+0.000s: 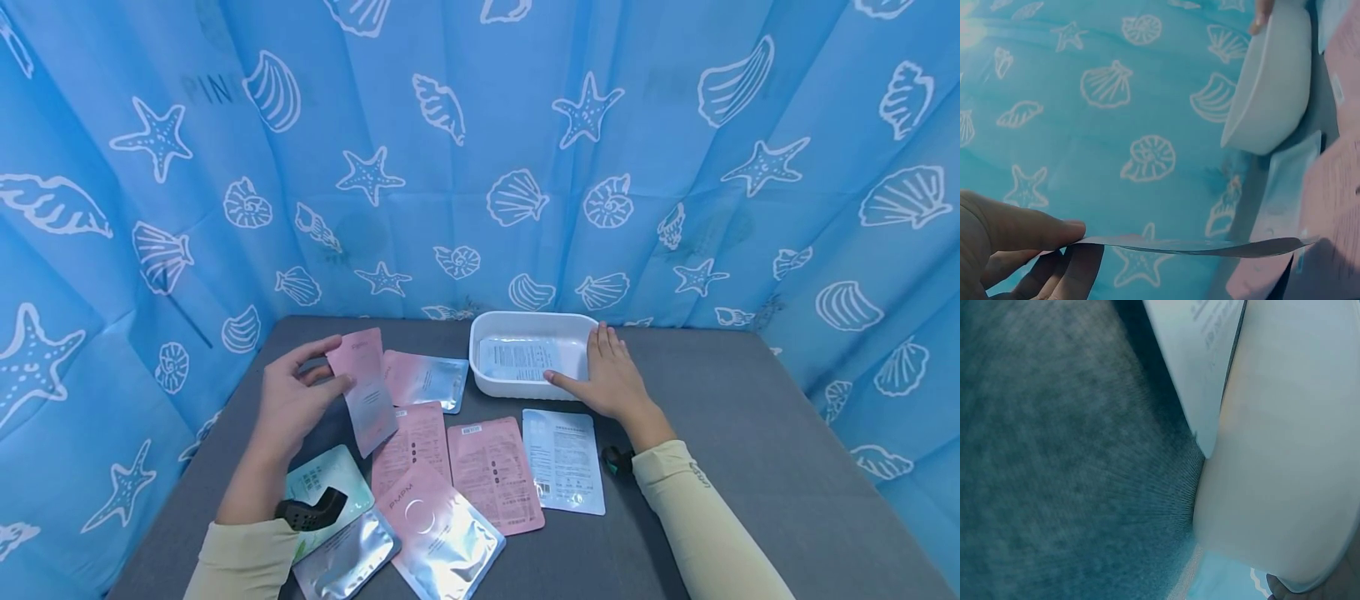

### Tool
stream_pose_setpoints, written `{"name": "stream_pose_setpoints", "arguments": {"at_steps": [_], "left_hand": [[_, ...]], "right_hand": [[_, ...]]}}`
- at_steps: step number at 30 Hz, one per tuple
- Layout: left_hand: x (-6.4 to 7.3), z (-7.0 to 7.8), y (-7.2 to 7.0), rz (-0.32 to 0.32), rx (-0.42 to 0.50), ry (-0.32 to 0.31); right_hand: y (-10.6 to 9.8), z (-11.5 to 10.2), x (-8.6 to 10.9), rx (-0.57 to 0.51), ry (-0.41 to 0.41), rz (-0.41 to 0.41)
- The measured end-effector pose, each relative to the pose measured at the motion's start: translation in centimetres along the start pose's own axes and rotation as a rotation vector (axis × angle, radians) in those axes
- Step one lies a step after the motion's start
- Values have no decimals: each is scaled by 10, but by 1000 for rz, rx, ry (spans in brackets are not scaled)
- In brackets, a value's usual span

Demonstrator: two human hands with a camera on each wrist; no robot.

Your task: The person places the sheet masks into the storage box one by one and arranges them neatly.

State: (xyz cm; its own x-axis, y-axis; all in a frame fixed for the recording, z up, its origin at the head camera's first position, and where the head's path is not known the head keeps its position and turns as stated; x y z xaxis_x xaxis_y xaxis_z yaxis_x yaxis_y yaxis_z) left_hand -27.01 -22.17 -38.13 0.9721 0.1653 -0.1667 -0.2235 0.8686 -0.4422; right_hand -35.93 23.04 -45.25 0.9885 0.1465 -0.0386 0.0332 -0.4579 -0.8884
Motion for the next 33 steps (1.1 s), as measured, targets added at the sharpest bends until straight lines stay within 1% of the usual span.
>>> {"name": "stream_pose_setpoints", "arguments": {"at_steps": [11, 20, 29, 33], "left_hand": [[-9, 28, 21, -11, 92, 69], [-21, 51, 49, -40, 172, 110], [-26, 77, 77, -68, 269, 192], [-28, 85, 88, -86, 309, 195]], "right_hand": [[0, 1, -2, 5, 1, 2], [1, 0, -1, -2, 6, -4], [2, 2, -1, -2, 9, -6], [2, 2, -1, -2, 10, -6]]}}
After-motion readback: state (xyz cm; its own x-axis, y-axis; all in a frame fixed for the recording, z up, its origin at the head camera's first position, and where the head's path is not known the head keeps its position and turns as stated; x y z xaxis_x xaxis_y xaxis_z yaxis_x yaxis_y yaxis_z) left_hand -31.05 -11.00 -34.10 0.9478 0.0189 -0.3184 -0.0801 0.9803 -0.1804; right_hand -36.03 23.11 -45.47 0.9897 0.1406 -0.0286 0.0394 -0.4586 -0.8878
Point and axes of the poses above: each hand's wrist, its own x-axis away from the middle knuckle, its own y-axis out of the palm, z = x × y, the point moved 8 cm from there along -x, towards the middle knuckle, and after that the axes turned 10 degrees about -x, right-handed, at the moved point
